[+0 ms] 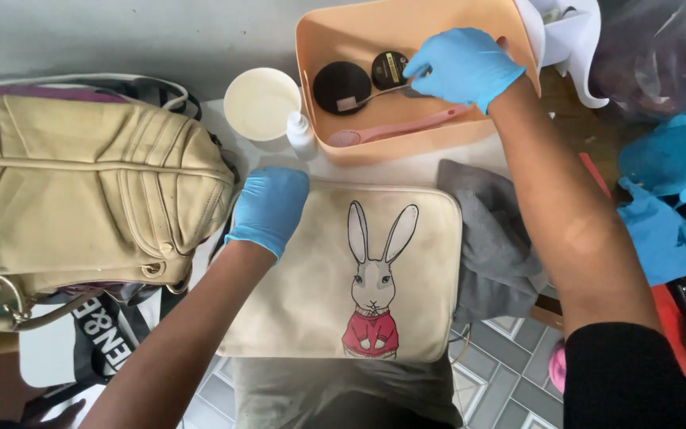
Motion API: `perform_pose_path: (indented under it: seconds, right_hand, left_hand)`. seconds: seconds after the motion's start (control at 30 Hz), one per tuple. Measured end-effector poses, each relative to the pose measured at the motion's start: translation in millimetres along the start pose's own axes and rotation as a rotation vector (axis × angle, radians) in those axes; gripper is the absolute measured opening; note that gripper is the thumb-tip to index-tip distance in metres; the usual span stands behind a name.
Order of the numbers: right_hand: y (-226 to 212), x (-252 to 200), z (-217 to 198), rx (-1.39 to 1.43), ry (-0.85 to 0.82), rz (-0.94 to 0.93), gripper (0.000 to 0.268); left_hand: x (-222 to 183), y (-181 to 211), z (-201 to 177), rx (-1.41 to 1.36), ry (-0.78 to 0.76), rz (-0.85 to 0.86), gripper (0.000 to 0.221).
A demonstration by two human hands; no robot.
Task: Cleaning a white pouch with a rabbit illustration using a cloth and cleaning solution.
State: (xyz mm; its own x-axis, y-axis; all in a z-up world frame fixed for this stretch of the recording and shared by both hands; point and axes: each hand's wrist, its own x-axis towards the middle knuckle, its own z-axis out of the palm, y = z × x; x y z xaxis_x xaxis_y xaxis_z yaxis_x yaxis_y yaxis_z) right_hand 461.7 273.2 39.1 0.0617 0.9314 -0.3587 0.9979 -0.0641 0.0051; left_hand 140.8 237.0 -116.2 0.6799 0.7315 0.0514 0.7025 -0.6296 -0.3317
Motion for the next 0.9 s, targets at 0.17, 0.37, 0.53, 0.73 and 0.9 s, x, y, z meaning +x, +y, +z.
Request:
perform_pose_path:
  seconds: [0.17, 0.37, 0.53, 0.73, 0.9]
  right_hand:
    - [34, -51, 21, 0.205, 0.518, -0.418, 0.036]
    - [2, -208, 64, 0.272, 0.463, -0.179, 0.043]
    - [-9, -239, 145, 0.350, 0.587, -0.013, 0.064]
    - [-4, -235, 246, 0.458, 0.835, 0.165, 0.076]
    - [-24, -271, 207, 0.555, 1.134, 0.239, 0.025]
  left_hand:
    - [-5, 16, -10, 0.242, 0.114, -0.089, 0.015]
    - [-21, 6, -33, 0.133, 0.371, -0.114, 0.021]
    - [-64, 3, -39, -0.218, 0.535, 0.293, 0.023]
    - [-155, 13, -98, -0.363, -0.198, 0.371, 0.089]
    - [-178, 47, -37, -0.176, 0.054, 0.284, 0.139]
